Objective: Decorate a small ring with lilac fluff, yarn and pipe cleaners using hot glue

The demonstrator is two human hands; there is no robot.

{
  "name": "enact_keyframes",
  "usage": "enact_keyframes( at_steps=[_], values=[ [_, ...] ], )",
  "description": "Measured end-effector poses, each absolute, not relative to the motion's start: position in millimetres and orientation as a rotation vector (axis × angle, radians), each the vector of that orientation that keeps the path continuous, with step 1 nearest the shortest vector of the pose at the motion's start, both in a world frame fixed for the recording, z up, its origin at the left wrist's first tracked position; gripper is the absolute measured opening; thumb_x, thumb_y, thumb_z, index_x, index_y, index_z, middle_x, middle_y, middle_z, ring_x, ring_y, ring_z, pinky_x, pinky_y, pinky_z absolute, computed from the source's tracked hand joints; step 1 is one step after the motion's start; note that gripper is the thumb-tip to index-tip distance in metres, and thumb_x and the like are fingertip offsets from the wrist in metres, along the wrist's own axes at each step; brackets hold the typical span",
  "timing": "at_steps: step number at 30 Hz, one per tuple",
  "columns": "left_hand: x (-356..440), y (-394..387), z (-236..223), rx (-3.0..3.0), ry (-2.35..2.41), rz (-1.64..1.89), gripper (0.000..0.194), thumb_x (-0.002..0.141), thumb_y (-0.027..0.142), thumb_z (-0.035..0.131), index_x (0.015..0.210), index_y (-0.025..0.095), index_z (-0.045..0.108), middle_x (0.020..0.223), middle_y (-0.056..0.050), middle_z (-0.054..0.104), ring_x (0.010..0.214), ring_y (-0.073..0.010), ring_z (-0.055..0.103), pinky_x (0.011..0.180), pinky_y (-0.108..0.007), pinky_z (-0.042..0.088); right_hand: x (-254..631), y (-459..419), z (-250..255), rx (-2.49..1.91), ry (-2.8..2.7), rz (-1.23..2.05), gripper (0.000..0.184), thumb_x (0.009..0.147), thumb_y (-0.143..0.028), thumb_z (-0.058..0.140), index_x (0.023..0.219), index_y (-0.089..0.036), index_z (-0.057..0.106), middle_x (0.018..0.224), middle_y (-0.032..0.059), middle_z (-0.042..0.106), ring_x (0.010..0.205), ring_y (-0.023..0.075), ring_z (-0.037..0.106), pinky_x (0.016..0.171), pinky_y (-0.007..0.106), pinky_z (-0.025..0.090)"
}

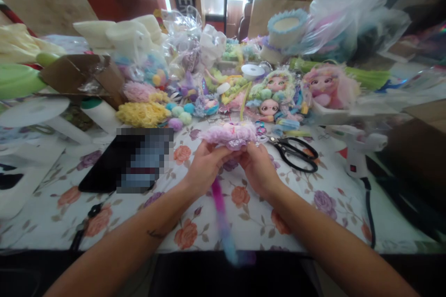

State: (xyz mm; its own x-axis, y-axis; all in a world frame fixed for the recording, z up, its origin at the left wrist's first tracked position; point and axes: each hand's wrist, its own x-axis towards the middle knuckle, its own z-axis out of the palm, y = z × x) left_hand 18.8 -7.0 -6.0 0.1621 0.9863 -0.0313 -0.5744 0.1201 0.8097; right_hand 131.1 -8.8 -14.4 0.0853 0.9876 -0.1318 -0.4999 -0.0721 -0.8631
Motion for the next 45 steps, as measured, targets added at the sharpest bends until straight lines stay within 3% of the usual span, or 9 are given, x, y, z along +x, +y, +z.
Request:
enact_keyframes(
  at_steps=[9, 17, 24, 36, 45],
  values=[
    [17.0, -3.3, -11.8, 0.688, 0.724, 1.267, 0.011, 0.071, 0.011, 0.074, 0.082, 0.014, 0.072, 0.082, -0.002, 0.075, 0.08, -0.0168, 0.073, 0.077, -0.027, 0.058, 127.4, -9.3, -14.4, -0.906, -0.695, 1.48, 0.013, 0.067, -0.032, 0.066, 0.071, -0.022, 0.059, 0.066, -0.0034, 0.056, 0.063, 0.0147, 0.05, 0.062, 0.03, 0.043],
    [15.5, -4.1, -12.1, 0.632, 0.758, 1.257, 0.007, 0.075, 0.01, 0.07, 0.08, 0.013, 0.073, 0.085, -0.004, 0.075, 0.08, -0.0154, 0.072, 0.078, -0.026, 0.059, 127.6, -10.7, -16.0, -0.914, -0.71, 1.502, 0.018, 0.068, -0.033, 0.066, 0.063, -0.023, 0.052, 0.058, -0.0053, 0.049, 0.056, 0.0131, 0.045, 0.055, 0.028, 0.04],
    [15.9, -2.3, -12.6, 0.714, 0.714, 1.247, 0.008, 0.073, 0.012, 0.073, 0.081, 0.014, 0.072, 0.085, -0.003, 0.075, 0.084, -0.0154, 0.071, 0.082, -0.026, 0.057, 129.6, -8.5, -14.8, -0.875, -0.64, 1.524, 0.009, 0.067, -0.028, 0.066, 0.067, -0.021, 0.061, 0.072, -0.002, 0.061, 0.071, 0.0156, 0.054, 0.076, 0.033, 0.048],
    [17.4, -2.1, -9.9, 0.722, 0.767, 1.257, 0.008, 0.072, 0.014, 0.075, 0.079, 0.014, 0.071, 0.081, -0.003, 0.074, 0.083, -0.0178, 0.072, 0.083, -0.031, 0.058, 130.2, -7.9, -15.3, -0.851, -0.632, 1.582, 0.004, 0.068, -0.024, 0.062, 0.069, -0.02, 0.062, 0.069, -0.0025, 0.06, 0.071, 0.0151, 0.051, 0.068, 0.029, 0.044],
    [16.0, -4.3, -7.6, 0.723, 0.778, 1.266, 0.012, 0.07, 0.014, 0.077, 0.08, 0.014, 0.07, 0.08, -0.003, 0.073, 0.081, -0.0175, 0.071, 0.077, -0.028, 0.057, 128.7, -11.0, -14.5, -0.9, -0.644, 1.547, 0.014, 0.069, -0.028, 0.064, 0.062, -0.021, 0.054, 0.067, -0.0028, 0.055, 0.067, 0.0144, 0.049, 0.068, 0.031, 0.043]
  ],
)
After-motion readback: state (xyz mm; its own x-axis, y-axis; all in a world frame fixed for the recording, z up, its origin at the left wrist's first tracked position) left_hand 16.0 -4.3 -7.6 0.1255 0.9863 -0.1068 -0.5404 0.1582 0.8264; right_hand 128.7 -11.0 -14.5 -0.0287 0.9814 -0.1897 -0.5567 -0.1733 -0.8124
